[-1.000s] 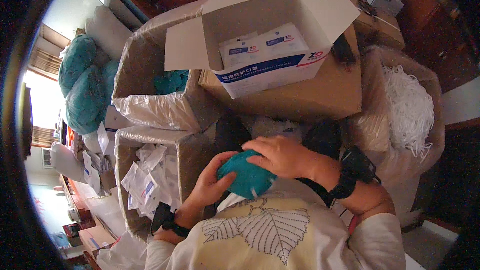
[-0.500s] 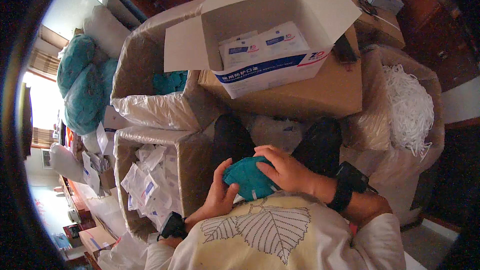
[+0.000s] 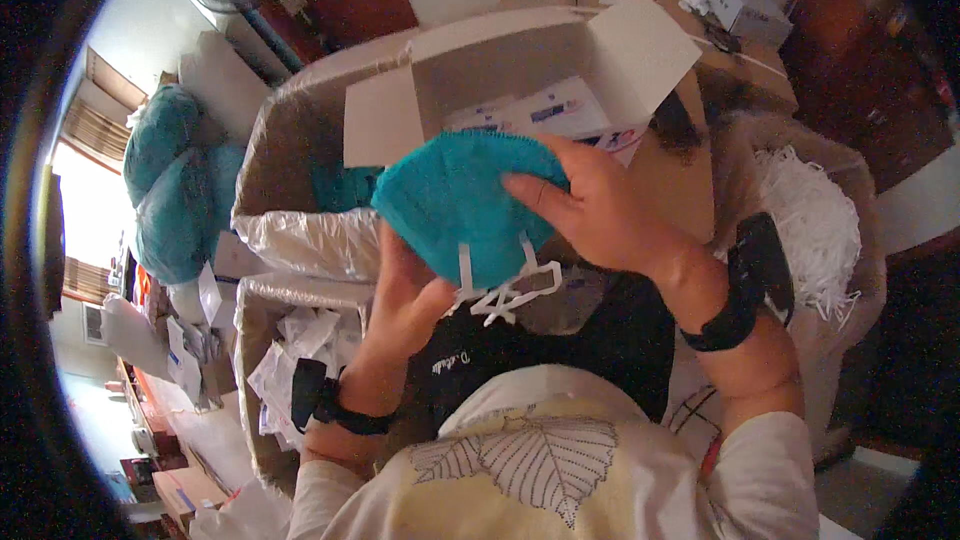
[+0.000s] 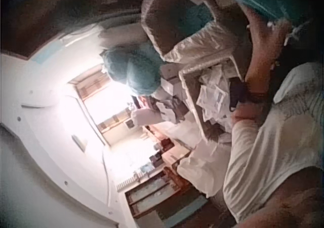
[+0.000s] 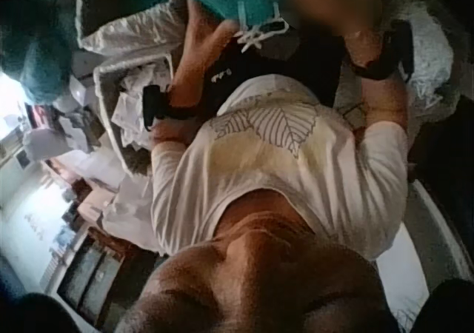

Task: Removing face masks from packaging and sorting them.

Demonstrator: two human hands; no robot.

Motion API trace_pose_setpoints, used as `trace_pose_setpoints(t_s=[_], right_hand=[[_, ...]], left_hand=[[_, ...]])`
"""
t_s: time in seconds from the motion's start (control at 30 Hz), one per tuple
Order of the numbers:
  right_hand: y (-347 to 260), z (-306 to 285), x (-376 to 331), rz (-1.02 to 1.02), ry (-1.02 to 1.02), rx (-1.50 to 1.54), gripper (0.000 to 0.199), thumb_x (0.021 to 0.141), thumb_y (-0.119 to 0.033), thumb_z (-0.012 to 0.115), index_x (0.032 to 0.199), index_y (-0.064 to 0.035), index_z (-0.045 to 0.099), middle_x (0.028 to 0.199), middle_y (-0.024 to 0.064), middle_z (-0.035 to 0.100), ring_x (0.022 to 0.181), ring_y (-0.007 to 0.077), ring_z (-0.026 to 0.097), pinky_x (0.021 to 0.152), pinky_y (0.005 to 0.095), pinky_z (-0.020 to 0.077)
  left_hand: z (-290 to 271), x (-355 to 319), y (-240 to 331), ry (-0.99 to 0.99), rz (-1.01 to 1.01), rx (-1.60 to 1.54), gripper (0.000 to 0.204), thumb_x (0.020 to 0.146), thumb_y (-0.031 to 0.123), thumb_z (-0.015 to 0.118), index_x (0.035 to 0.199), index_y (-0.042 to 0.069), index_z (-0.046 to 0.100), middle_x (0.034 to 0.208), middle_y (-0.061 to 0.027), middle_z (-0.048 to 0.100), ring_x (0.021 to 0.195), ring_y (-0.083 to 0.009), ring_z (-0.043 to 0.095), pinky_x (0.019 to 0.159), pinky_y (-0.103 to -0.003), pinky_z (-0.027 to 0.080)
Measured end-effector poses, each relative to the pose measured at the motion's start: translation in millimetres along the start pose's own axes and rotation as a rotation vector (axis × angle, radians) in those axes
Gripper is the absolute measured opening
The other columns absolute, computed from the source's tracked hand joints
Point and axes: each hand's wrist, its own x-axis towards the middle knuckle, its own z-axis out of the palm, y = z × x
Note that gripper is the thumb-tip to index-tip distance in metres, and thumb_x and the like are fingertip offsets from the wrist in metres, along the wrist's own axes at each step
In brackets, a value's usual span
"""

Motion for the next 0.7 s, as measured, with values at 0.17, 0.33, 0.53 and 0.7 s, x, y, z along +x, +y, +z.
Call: trace_pose_setpoints(t_s=[0.17, 0.33, 0.53, 0.7], right_hand=[[-33.7, -27.9, 23.5, -0.113, 0.040, -0.131, 0.028, 0.084, -0.022, 0.056, 0.099, 0.0011, 0.054, 0.082, 0.0134, 0.061, 0.073, 0.0184, 0.058, 0.066, 0.0302, 0.0452], [-50.9, -39.9, 39.2, -0.194, 0.044, -0.164, 0.028, 0.084, -0.021, 0.055, 0.100, 0.0018, 0.054, 0.080, 0.0090, 0.061, 0.071, 0.0129, 0.056, 0.064, 0.0279, 0.0454], [-69.4, -53.2, 45.2, -0.361, 0.224, -0.134, 0.026, 0.084, -0.018, 0.055, 0.101, 0.0016, 0.055, 0.080, 0.0061, 0.061, 0.069, 0.0108, 0.056, 0.063, 0.0267, 0.0462], [-78.0, -67.8, 43.1, -0.367, 0.206, -0.295, 0.027, 0.085, -0.019, 0.054, 0.104, 0.0002, 0.055, 0.084, 0.0049, 0.062, 0.074, 0.0107, 0.056, 0.069, 0.0257, 0.0458]], left_hand=[[-0.7, 15.5, 2.5, -0.096, -0.230, 0.005, 0.053, 0.086, 0.018, 0.054, 0.129, 0.002, 0.027, 0.109, -0.0060, 0.051, 0.095, -0.0123, 0.051, 0.081, -0.026, 0.041], [-15.5, 16.6, -1.1, -0.162, -0.376, 0.182, 0.036, 0.088, 0.019, 0.052, 0.120, 0.006, 0.044, 0.093, 0.0000, 0.055, 0.085, -0.0076, 0.048, 0.072, -0.022, 0.041], [-41.3, 24.5, -1.7, 0.071, -0.300, 0.107, 0.026, 0.090, 0.018, 0.049, 0.112, 0.006, 0.052, 0.087, 0.0029, 0.056, 0.077, -0.0047, 0.048, 0.069, -0.020, 0.039], [-51.8, 33.8, 16.0, 0.231, -0.171, -0.046, 0.021, 0.089, 0.016, 0.049, 0.106, 0.005, 0.055, 0.093, 0.0011, 0.059, 0.079, -0.0057, 0.050, 0.068, -0.020, 0.040]])
